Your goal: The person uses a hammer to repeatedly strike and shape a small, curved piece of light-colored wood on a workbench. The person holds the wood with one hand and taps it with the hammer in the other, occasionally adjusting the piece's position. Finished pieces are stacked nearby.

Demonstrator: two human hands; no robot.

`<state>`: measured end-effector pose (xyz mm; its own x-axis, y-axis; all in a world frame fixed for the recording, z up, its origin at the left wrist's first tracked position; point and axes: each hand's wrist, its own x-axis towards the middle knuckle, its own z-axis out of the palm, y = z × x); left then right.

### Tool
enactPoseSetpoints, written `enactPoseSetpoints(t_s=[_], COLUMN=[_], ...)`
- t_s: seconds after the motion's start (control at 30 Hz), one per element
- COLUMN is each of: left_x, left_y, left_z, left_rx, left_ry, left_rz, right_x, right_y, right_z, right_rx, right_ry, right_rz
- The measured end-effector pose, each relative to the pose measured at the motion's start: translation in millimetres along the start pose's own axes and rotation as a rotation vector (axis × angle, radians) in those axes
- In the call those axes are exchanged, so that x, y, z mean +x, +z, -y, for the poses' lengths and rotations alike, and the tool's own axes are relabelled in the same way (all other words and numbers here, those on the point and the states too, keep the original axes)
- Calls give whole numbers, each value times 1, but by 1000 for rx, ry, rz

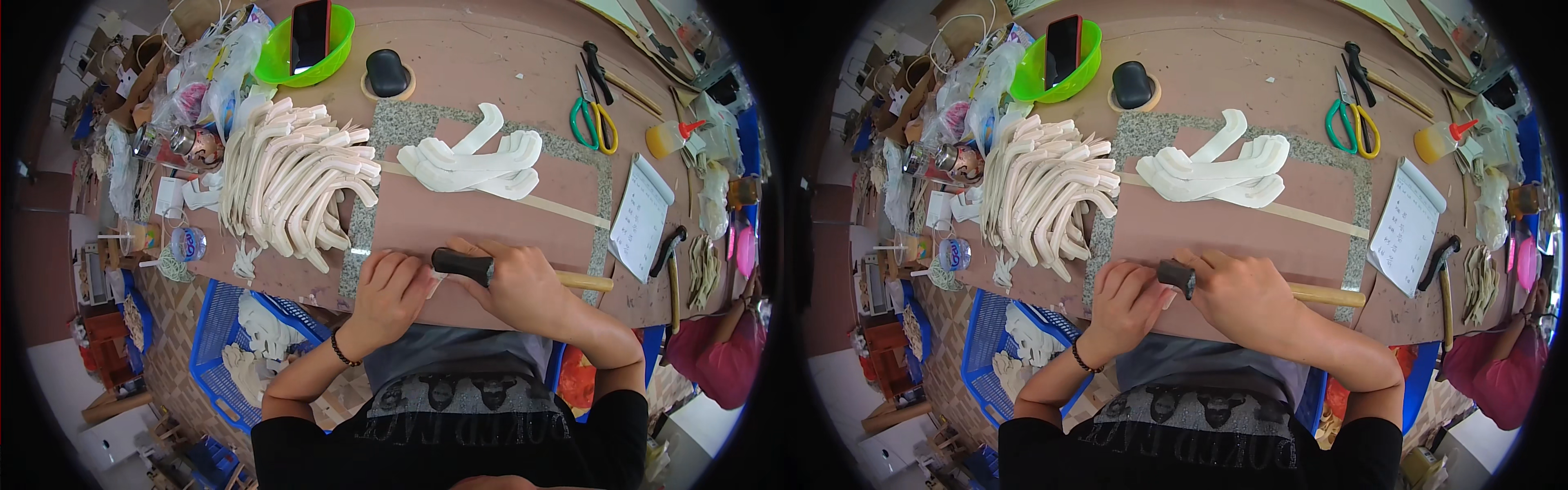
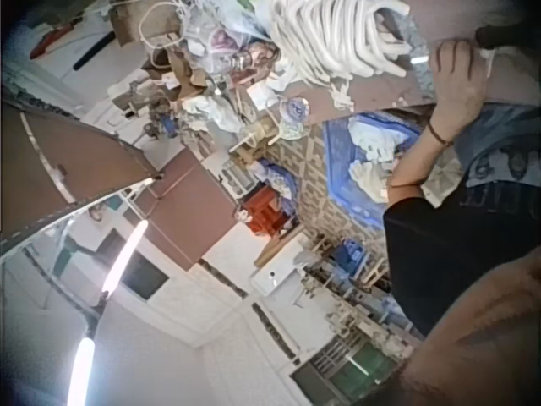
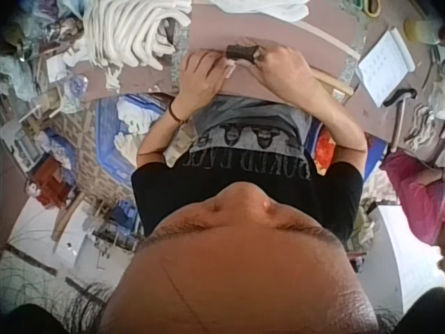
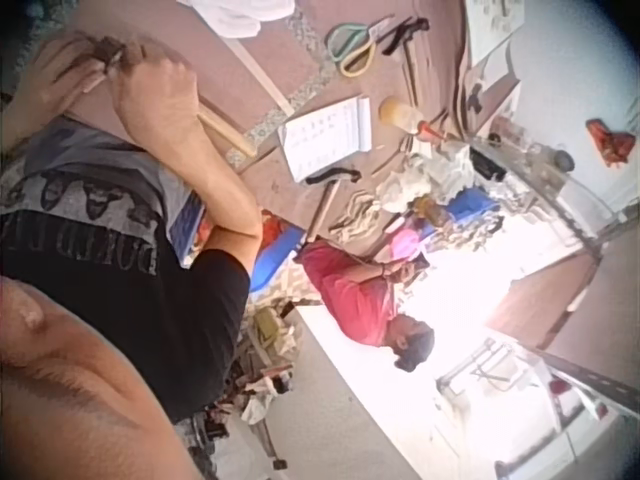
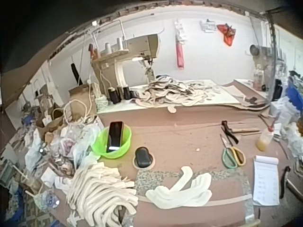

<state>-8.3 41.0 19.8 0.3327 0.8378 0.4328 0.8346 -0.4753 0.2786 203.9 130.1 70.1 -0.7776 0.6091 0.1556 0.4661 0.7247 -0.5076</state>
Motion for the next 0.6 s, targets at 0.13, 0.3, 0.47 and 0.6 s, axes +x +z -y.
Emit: enactPoseSetpoints(t_s=[0.13, 0.3, 0.47, 0.6], left_x=[-9, -12, -6, -10], left_y=[8, 15, 6, 5], left_z=[-10, -17, -24, -24], left_rx=[-139, -141, -25, -93], left_ry=[-216, -182, -187, -315], left_rz=[-130, -95, -22, -120], right_x=[1, 5, 2, 4], right_y=[0, -7, 1, 1], right_z=[0, 0, 0, 1], right_rx=[0, 5, 25, -13], right_ry=[7, 2, -22, -33], right_rz=[1, 33, -15, -8])
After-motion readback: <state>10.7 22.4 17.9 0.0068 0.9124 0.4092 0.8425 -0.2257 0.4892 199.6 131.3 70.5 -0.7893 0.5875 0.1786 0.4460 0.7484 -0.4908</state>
